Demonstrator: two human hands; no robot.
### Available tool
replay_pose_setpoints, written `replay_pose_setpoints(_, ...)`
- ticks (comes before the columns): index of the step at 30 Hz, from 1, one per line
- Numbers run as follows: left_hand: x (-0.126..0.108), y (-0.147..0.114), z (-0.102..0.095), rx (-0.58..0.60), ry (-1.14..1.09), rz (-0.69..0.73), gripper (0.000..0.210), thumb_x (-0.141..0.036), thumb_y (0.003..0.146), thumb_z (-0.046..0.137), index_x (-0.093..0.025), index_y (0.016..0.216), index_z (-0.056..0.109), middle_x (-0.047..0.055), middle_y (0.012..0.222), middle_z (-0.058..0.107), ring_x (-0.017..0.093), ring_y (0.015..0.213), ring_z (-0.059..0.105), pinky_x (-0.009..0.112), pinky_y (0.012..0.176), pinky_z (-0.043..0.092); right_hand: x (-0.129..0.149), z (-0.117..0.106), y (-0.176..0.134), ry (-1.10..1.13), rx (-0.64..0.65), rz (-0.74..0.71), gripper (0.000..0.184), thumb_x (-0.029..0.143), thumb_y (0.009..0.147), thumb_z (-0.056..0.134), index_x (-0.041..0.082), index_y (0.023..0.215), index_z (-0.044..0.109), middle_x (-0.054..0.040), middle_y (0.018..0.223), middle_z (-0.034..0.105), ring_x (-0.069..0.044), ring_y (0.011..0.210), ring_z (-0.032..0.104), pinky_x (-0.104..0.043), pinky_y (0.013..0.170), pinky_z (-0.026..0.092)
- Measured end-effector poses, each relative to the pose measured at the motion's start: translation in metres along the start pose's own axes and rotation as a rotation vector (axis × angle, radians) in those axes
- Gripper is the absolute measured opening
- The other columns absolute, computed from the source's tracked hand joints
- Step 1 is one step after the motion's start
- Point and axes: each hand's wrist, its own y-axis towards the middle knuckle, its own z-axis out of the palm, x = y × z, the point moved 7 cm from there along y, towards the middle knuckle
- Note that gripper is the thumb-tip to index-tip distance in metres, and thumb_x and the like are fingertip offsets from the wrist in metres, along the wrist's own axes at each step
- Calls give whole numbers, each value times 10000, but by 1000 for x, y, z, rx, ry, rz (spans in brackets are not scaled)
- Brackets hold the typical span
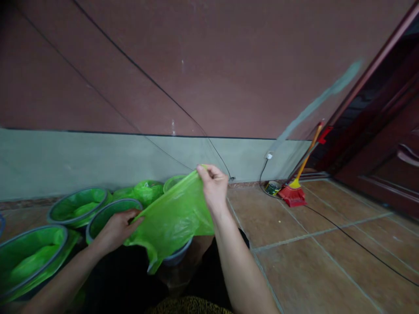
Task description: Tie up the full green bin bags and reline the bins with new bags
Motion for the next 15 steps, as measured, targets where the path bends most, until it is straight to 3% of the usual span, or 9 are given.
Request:
replay_pose_setpoints(5,35,-7,-19,-89,-52,-36,335,-531,783,587,-228,786,729,23,815,738,224,763,670,271,706,524,8,-72,28,-2,-228,-53,330,450,628,820,166,690,663,45,605,591,-95,556,480,-247,568,373)
replay_pose_setpoints(9,26,-12,-37,-71,-237,-14,392,-574,790,604,-218,643,682,-11,652,666,176,658,610,229,630,499,-9,-111,34,33,-322,-53,329,416,596,842,167,680,645,53,614,584,-90,558,480,-250,572,379)
replay_pose_setpoints(12,16,-14,-41,-100,-402,-46,375,-565,773,629,-213,671,706,-2,682,691,181,686,620,244,673,521,-26,-127,29,69,-389,-13,332,380,556,863,163,653,632,65,596,563,-81,556,468,-238,564,375)
replay_pose_setpoints(15,23,-13,-36,-243,-498,-122,349,-552,727,673,-217,783,751,24,856,750,226,857,663,297,834,537,-36,-124,15,92,-384,44,330,372,557,867,159,649,632,63,589,565,-79,548,470,-231,552,376)
